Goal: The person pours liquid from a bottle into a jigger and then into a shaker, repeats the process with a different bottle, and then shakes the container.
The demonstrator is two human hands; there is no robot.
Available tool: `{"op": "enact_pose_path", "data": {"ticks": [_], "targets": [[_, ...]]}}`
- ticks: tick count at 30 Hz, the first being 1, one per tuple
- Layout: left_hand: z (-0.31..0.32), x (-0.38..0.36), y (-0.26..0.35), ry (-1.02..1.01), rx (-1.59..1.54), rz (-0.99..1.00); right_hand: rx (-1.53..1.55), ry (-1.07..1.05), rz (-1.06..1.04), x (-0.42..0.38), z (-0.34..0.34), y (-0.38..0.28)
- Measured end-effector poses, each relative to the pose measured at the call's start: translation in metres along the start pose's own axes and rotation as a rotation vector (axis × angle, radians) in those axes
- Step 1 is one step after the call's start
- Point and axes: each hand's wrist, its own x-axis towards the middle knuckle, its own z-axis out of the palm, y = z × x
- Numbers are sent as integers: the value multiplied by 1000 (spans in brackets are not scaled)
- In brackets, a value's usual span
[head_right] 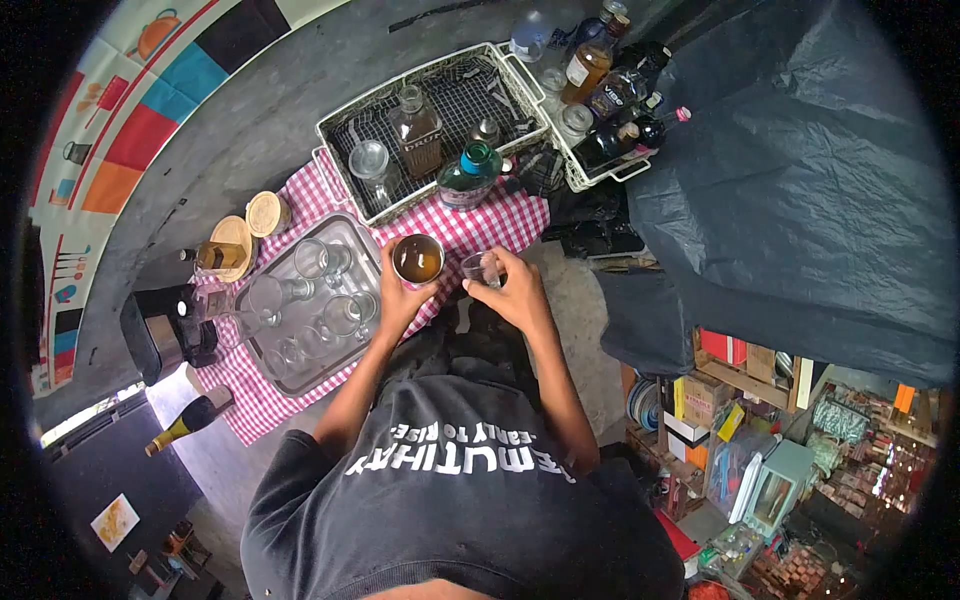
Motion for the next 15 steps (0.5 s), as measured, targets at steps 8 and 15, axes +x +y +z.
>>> {"op": "enact_pose_path", "data": {"ticks": [8, 15], "targets": [[8, 17, -33, 95, 190, 6, 18, 18, 38, 9, -2, 21], [11, 33, -57, 141, 194, -17, 9, 18, 7, 20, -7, 27]]}}
